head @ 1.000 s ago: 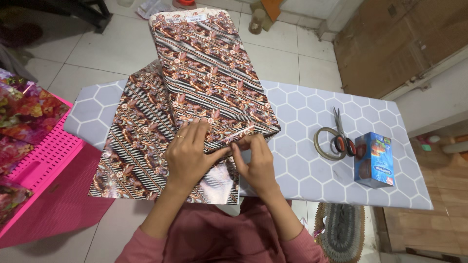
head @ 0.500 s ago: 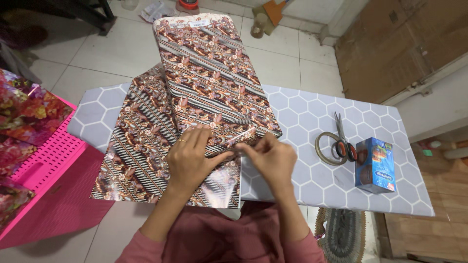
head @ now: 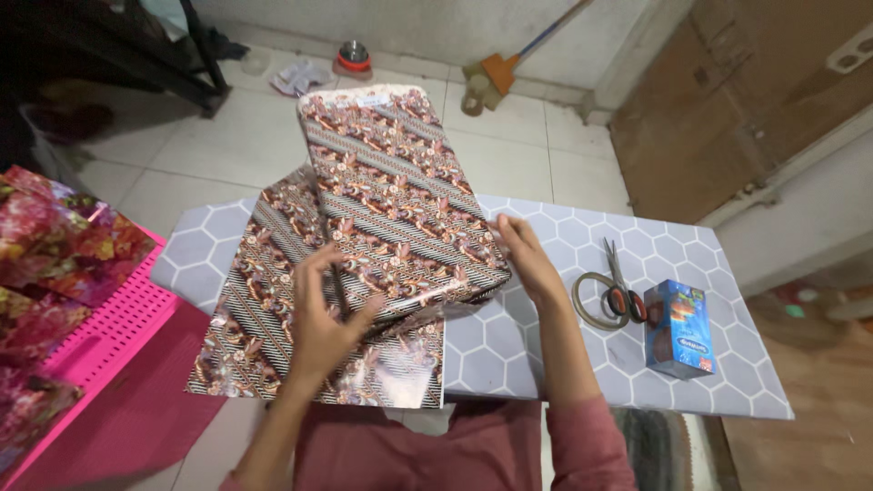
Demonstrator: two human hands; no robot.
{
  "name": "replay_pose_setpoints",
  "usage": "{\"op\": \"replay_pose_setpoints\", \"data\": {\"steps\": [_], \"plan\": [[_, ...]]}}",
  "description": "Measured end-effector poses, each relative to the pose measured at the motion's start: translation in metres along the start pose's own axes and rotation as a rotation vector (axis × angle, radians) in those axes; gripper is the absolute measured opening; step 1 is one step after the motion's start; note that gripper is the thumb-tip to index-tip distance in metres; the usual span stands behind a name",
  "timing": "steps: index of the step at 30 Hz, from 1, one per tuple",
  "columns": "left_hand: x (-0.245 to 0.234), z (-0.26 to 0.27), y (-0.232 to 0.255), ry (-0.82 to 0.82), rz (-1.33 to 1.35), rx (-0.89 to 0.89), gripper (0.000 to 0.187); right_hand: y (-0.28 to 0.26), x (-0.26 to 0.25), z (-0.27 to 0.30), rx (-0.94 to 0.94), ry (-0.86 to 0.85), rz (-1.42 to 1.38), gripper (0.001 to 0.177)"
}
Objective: The person wraps a rectangular box with patterned wrapping paper. They cut a piece of tape with scissors, fold the paper around the box, and secure the edges with tape.
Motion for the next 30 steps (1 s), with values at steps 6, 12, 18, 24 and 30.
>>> {"op": "replay_pose_setpoints", "data": {"steps": [6,12,18,24,30], "plan": [[0.023,-0.048,-0.092,-0.163,0.119,-0.571,0.082,0.037,0.022,-0.044,0.326,-0.190,-0.202,0.106],[0.046,-0.084,-0.111,-0.144,0.541,-0.708,0.084,0.016,0.040,-0.047,0.292,-0.208,-0.107,0.090],[0.050,-0.090,-0.081,-0.152,0.593,-0.800,0.098,0.012,0.043,-0.020,0.310,-0.255,-0.381,0.065],[0.055,-0.097,-0.041,-0.249,0.344,-0.631,0.129,0.014,0.024,-0.001,0.175,-0.114,-0.487,0.069],[0.064,-0.140,0.012,-0.248,0.262,-0.306,0.133,-0.046,-0.021,-0.005,-0.208,-0.079,-0.374,0.080]]}}
Point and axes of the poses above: each hand's wrist, its own z-axis away from the middle knuckle, its own x-axis out of the palm, y = z × x, the point moved 4 cm from there along -z, towards the middle knuckle, and after that the axes turned 4 degrees about y, right-handed, at the moved point
